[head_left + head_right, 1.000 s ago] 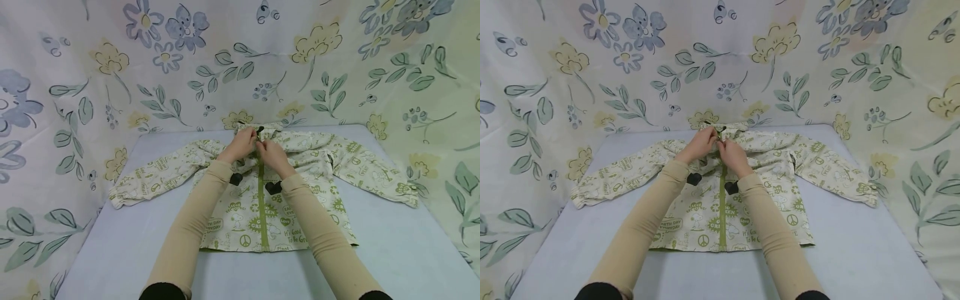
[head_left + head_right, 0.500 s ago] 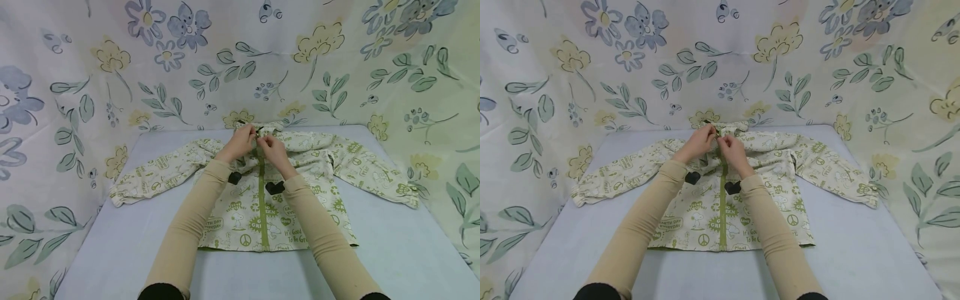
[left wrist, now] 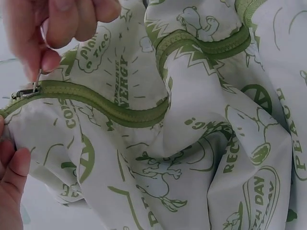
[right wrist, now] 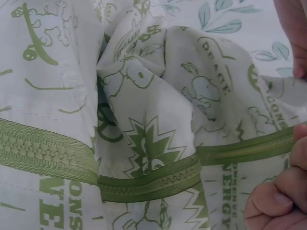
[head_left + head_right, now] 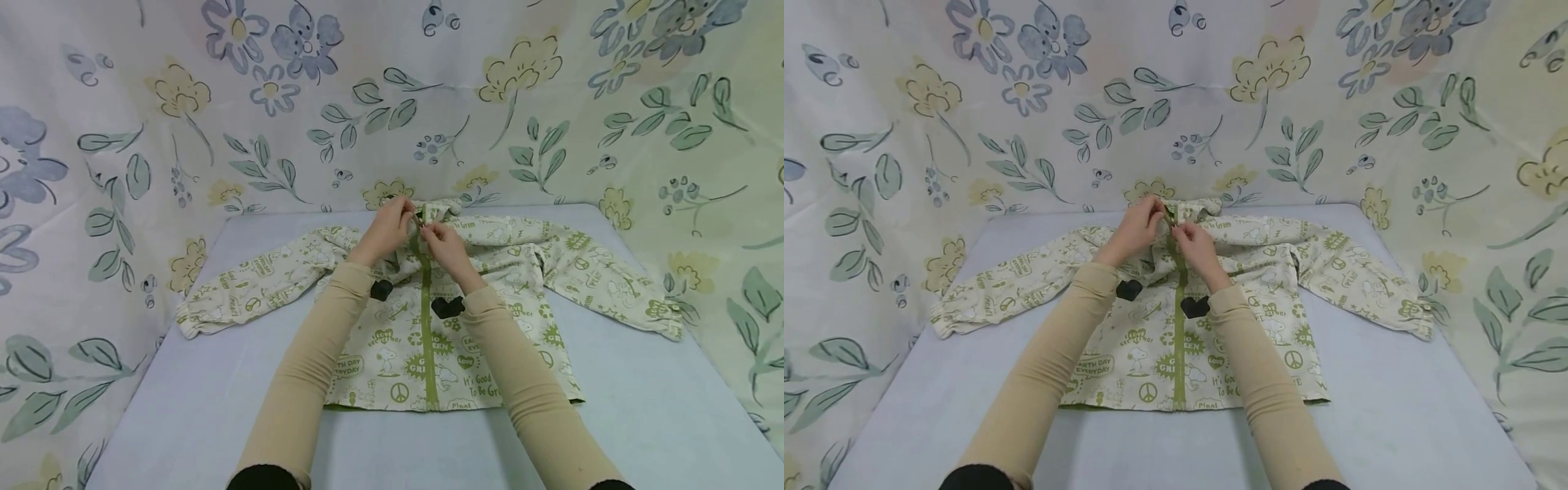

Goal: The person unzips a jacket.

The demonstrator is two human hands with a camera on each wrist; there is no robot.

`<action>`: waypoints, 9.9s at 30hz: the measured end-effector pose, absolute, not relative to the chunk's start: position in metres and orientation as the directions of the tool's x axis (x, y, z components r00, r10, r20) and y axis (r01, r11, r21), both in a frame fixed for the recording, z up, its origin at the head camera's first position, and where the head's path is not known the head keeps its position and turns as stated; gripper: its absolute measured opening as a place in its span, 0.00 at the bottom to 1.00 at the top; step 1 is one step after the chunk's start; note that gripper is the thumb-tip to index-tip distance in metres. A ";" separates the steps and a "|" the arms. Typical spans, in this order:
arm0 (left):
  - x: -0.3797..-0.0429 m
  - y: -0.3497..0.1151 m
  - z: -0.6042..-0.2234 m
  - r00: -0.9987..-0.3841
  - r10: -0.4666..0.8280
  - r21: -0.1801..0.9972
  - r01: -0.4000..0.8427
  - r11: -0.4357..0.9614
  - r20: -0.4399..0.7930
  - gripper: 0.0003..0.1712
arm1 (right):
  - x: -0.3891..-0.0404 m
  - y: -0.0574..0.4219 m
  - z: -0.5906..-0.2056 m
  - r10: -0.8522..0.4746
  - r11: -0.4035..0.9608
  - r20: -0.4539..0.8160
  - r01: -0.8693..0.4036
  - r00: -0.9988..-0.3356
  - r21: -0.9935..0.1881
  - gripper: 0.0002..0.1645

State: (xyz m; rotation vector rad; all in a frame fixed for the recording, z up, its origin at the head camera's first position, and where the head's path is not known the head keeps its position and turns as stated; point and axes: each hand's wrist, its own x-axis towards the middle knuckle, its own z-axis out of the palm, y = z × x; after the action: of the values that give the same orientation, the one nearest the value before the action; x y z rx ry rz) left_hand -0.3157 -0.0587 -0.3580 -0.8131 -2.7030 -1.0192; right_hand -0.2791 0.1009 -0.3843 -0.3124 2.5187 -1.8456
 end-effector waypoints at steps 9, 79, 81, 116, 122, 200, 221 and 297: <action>-0.317 -0.066 -0.354 -0.848 0.388 0.608 0.530 0.591 0.361 0.09 | -0.280 0.098 -0.386 -0.196 0.299 0.090 -0.147 -0.977 -0.943 0.19; -0.329 -0.095 -0.325 -0.825 0.000 0.725 0.497 0.477 0.565 0.07 | -0.282 0.109 -0.424 -0.168 0.444 -0.023 -0.055 -0.985 -0.894 0.19; -0.329 -0.095 -0.324 -0.819 0.013 0.711 0.506 0.488 0.574 0.08 | -0.282 0.109 -0.425 -0.162 0.447 -0.028 -0.049 -0.986 -0.893 0.19; -0.337 -0.105 -0.314 -0.811 -0.105 0.733 0.455 0.505 0.576 0.07 | -0.281 0.117 -0.439 -0.167 0.497 -0.077 -0.017 -0.983 -0.867 0.20; -0.335 -0.106 -0.317 -0.860 -0.072 0.751 0.397 0.528 0.505 0.15 | -0.281 0.118 -0.439 -0.135 0.473 -0.074 0.001 -0.988 -0.881 0.21; -0.327 -0.078 -0.370 -0.721 0.638 0.317 0.693 0.648 0.271 0.08 | -0.270 0.112 -0.437 -0.231 0.475 0.025 -0.135 -0.973 -0.869 0.18; -0.328 -0.084 -0.363 -0.730 0.632 0.331 0.683 0.652 0.262 0.12 | -0.264 0.117 -0.442 -0.301 0.479 -0.040 -0.115 -0.953 -0.870 0.19; -0.328 -0.089 -0.364 -0.752 0.577 0.375 0.660 0.652 0.320 0.09 | -0.238 0.129 -0.461 -0.443 0.459 -0.132 -0.098 -0.887 -0.883 0.17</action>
State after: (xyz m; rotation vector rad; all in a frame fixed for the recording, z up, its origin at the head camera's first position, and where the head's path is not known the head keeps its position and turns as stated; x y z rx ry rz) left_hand -0.3283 -0.0892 -0.3644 -1.0179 -2.6953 -0.7146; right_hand -0.2383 0.1291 -0.4606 -0.4584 2.3695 -1.4014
